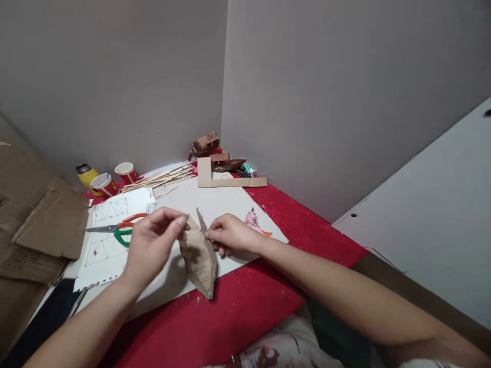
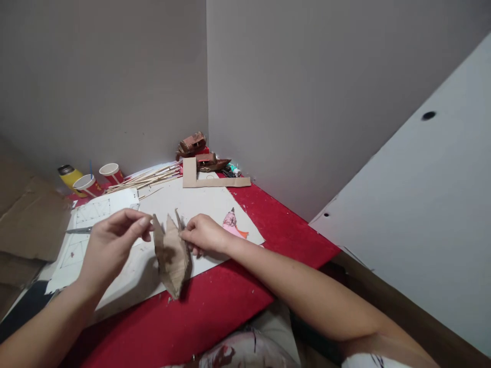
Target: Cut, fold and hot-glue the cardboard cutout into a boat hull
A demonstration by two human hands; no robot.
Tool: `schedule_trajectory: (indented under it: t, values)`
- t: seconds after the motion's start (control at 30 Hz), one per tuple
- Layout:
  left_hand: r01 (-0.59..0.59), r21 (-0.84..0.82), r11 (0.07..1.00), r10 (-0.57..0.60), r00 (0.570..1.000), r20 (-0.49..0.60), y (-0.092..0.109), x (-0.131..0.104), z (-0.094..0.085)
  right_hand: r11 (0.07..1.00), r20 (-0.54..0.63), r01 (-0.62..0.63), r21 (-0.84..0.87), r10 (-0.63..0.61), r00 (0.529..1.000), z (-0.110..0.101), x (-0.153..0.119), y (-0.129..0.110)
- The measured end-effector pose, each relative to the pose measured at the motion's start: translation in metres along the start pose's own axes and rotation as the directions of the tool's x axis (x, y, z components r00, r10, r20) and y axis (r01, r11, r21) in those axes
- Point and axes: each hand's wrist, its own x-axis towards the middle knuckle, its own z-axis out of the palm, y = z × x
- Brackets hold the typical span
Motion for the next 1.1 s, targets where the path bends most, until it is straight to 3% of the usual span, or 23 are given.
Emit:
schedule_trajectory:
  t: [0.07, 0.13, 0.23, 0.33, 0.43, 0.6, 0.8, 0.87, 0.97, 1.1]
  values:
    - [0.181, -0.26, 0.949, -0.181, 0.983, 0.021, -0.005, 0.011, -0.003, 0.997, -0.092, 0.075, -0.015, -0.076, 0.993, -0.004, -0.003, -0.001]
    - [0.327, -0.473, 0.818, -0.31, 0.944, 0.115, -0.014, 0.017, 0.0, 0.99, -0.177, 0.142, -0.01, -0.142, 0.974, -0.009, -0.006, -0.006]
    - [0.432, -0.549, 0.716, -0.369, 0.901, 0.227, -0.026, 0.018, 0.009, 0.978, -0.201, 0.206, 0.039, -0.195, 0.96, -0.013, -0.014, -0.015]
    - [0.456, -0.555, 0.696, -0.375, 0.89, 0.261, -0.027, 0.015, 0.013, 0.933, -0.178, 0.347, 0.091, -0.327, 0.928, -0.012, -0.023, -0.02]
    - [0.433, -0.565, 0.703, -0.358, 0.901, 0.244, -0.022, 0.012, 0.012, 0.872, -0.209, 0.49, 0.018, -0.476, 0.854, -0.009, -0.033, -0.021]
    - [0.469, -0.562, 0.681, -0.365, 0.883, 0.294, -0.012, 0.005, 0.015, 0.84, -0.262, 0.542, 0.015, -0.52, 0.813, -0.003, -0.046, -0.021]
    - [0.476, -0.589, 0.653, -0.364, 0.879, 0.307, -0.011, 0.0, 0.021, 0.784, -0.233, 0.621, -0.019, -0.607, 0.76, 0.011, -0.052, -0.025]
    - [0.481, -0.6, 0.639, -0.375, 0.876, 0.303, -0.011, 0.0, 0.021, 0.729, -0.239, 0.68, -0.076, -0.676, 0.697, 0.014, -0.052, -0.026]
    - [0.501, -0.601, 0.623, -0.392, 0.865, 0.314, -0.011, -0.001, 0.02, 0.579, -0.193, 0.766, -0.278, -0.815, 0.546, 0.016, -0.052, -0.027]
    - [0.501, -0.592, 0.631, -0.387, 0.865, 0.319, -0.01, -0.004, 0.021, 0.412, -0.133, 0.772, -0.484, -0.907, 0.4, 0.015, -0.051, -0.026]
